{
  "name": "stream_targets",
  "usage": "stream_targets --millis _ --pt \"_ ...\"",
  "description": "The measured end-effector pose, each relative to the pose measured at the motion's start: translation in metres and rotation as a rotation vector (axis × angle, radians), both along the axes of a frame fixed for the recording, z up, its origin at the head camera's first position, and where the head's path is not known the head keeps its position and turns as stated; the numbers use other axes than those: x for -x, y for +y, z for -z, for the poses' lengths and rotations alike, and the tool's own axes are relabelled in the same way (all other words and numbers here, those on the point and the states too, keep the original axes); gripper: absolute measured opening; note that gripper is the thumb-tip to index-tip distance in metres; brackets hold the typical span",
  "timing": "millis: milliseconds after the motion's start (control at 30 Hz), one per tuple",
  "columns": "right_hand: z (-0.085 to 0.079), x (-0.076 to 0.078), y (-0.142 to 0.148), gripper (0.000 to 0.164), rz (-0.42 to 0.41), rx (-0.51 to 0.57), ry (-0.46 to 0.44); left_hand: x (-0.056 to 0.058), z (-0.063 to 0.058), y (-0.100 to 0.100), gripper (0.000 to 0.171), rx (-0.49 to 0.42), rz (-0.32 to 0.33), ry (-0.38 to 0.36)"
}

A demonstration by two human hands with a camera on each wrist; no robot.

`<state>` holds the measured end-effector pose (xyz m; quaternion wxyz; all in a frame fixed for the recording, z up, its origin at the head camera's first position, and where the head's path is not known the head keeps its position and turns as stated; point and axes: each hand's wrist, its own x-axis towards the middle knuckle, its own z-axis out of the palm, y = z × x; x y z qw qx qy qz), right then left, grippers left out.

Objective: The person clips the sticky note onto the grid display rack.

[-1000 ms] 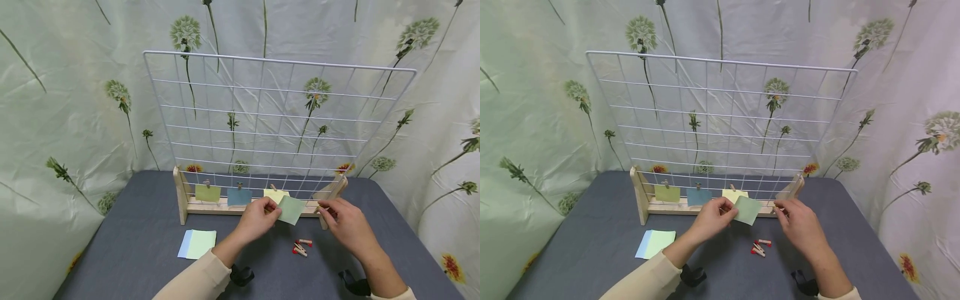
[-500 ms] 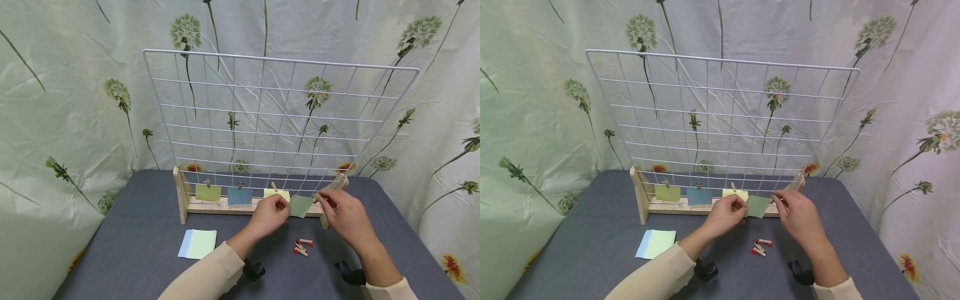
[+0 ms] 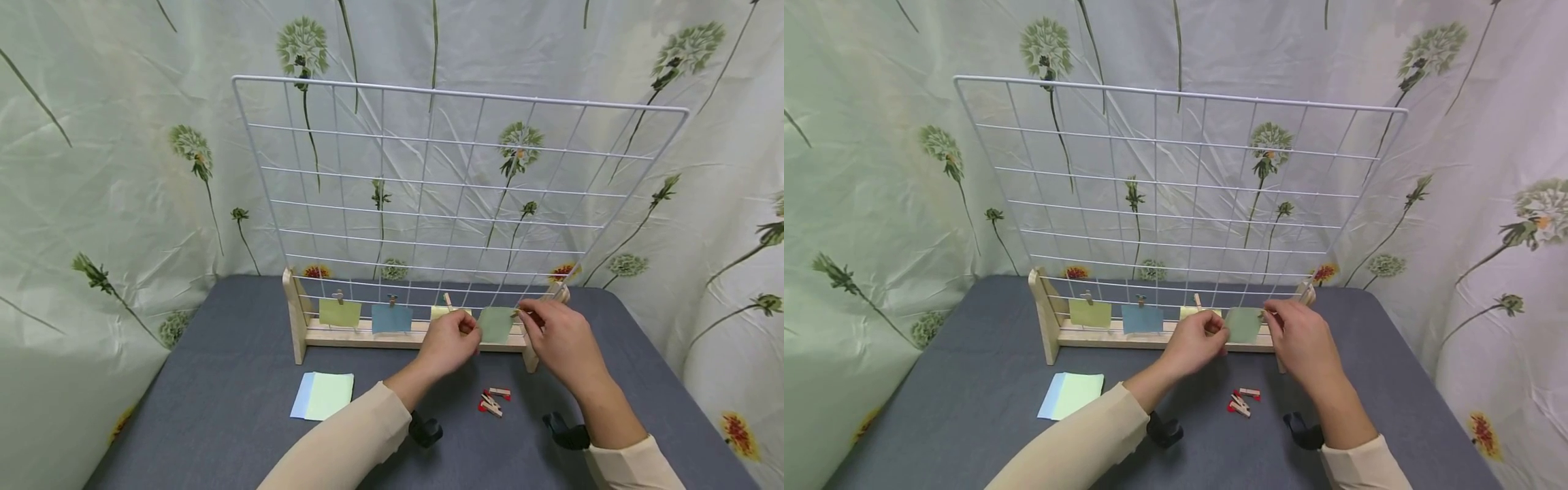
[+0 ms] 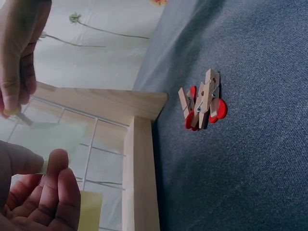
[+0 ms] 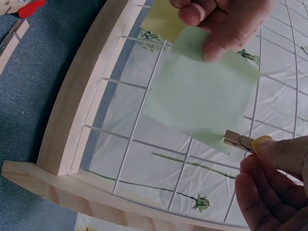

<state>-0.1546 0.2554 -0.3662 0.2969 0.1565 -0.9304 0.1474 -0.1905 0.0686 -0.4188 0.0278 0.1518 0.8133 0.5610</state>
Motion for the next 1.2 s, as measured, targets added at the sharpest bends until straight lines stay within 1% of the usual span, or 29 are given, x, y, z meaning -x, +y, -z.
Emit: stream_targets --millis 167,367,600,733,1000,1200 --pt "0.000 0.003 0.000 0.018 -0.002 0.010 0.040 0.003 0.002 0.005 0.008 -0.006 0.000 -0.031" --pt "0.003 0.004 0.001 0.016 0.016 0.035 0.066 0.004 0.011 0.009 0.010 0.012 0.010 -0.050" --pt "0.004 0.008 0.001 0.013 0.000 0.023 0.086 0.008 0.016 0.014 0.010 0.029 -0.034 -0.023" --pt "0.006 0.013 0.002 0.010 0.004 0.006 0.093 0.010 0.019 0.017 0.010 0.030 -0.050 -0.032" --pt "0.009 0.018 0.000 0.008 0.015 -0.047 0.088 0.011 0.023 0.020 0.010 0.022 -0.060 -0.044" --pt "0.012 0.021 -0.002 0.009 0.051 -0.083 0.058 0.011 0.024 0.021 0.010 0.023 -0.063 -0.048"
